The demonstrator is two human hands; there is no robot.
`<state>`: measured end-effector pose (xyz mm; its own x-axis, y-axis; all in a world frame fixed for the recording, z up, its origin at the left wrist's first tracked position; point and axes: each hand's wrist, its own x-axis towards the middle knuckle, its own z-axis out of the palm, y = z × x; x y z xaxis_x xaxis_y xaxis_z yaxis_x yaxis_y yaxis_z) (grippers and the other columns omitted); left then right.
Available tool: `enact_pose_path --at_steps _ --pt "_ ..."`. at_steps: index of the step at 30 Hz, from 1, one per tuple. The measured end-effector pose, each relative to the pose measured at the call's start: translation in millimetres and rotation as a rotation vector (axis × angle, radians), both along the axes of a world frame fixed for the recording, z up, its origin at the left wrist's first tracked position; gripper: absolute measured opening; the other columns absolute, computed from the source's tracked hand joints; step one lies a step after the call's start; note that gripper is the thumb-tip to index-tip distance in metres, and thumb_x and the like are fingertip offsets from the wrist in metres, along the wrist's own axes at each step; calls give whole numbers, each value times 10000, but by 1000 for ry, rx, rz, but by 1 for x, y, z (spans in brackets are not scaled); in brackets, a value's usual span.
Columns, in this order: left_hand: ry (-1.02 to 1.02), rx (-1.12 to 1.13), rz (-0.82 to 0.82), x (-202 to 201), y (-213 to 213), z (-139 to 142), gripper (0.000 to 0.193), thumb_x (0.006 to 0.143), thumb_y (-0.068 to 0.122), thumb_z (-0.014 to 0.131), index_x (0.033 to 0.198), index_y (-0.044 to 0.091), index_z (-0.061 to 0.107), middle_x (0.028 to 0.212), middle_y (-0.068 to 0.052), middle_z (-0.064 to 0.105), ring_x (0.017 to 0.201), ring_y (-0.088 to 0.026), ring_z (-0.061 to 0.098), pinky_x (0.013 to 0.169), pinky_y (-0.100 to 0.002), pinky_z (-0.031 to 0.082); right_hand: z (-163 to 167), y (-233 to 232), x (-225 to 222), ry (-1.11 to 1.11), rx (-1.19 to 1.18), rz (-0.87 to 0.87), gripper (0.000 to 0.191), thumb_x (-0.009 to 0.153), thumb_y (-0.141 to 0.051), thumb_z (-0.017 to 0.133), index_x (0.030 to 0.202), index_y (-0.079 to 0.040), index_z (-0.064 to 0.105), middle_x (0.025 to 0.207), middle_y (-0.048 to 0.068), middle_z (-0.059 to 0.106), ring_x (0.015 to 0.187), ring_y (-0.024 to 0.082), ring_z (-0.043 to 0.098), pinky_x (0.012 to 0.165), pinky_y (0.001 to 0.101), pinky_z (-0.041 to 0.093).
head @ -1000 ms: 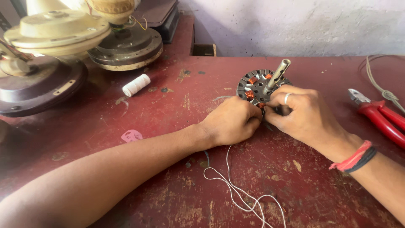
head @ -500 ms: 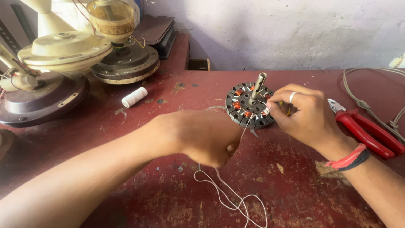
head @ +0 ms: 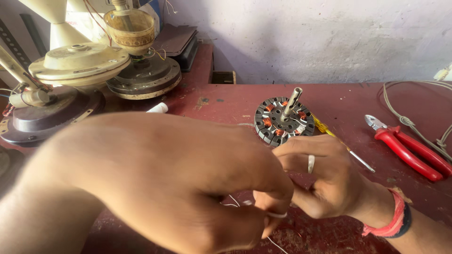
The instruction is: The person ties white thread around copper windings on a motor rotor to secure them. They repeatedly wrap the thread, pull it taut, and tie knots around individual coils. The rotor remains on the workbench throughout the clip.
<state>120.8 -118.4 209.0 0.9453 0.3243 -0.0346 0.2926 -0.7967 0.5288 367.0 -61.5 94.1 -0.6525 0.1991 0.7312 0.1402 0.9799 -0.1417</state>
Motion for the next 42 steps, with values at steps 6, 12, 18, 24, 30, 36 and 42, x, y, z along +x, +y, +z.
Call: enact_pose_path --at_steps 6,12,18,24,30,36,42 --pt "-134 -58 -59 -47 -19 13 212 960 262 571 1036 115 704 855 -29 728 746 -145 698 636 -294 555 -14 18 10 45 -124 -232 99 895 -114 733 902 -23 772 656 34 705 468 87 554 449 258 407" --pt "-68 -88 54 -71 -41 22 223 964 288 579 1036 139 729 825 -12 731 720 -134 676 618 -299 545 -24 33 20 77 -180 -348 142 900 -122 742 952 1 789 686 53 731 480 85 539 447 258 392" --pt "-34 -65 122 -79 -38 22 234 968 314 588 1036 164 754 796 5 734 694 -124 654 601 -304 536 -15 46 21 -117 -231 -249 101 895 -120 732 937 -63 804 784 38 769 585 42 619 507 221 471" --pt "34 40 208 -66 -9 23 246 972 339 596 1036 188 780 766 21 737 668 -113 632 583 -309 527 -6 46 35 -384 -583 -515 329 729 -14 632 989 -87 819 652 69 762 394 116 458 383 320 356" --pt "252 198 521 14 39 -4 300 998 348 607 1002 106 786 720 -57 714 641 -172 630 617 -379 518 -18 41 43 206 -452 -219 304 869 17 504 986 -36 780 790 41 719 565 59 496 494 241 393" --pt "56 60 595 43 57 -31 277 952 311 602 957 97 778 721 -40 753 650 -154 714 629 -390 579 -24 28 19 120 -888 -141 214 894 -137 640 1035 -44 772 786 40 751 640 71 629 545 238 511" --pt "-20 85 448 33 78 -39 288 914 317 632 996 99 801 898 -33 815 783 -119 772 750 -322 609 -18 28 16 -51 -1075 -112 301 940 -249 683 871 13 814 675 60 772 563 98 648 497 266 488"
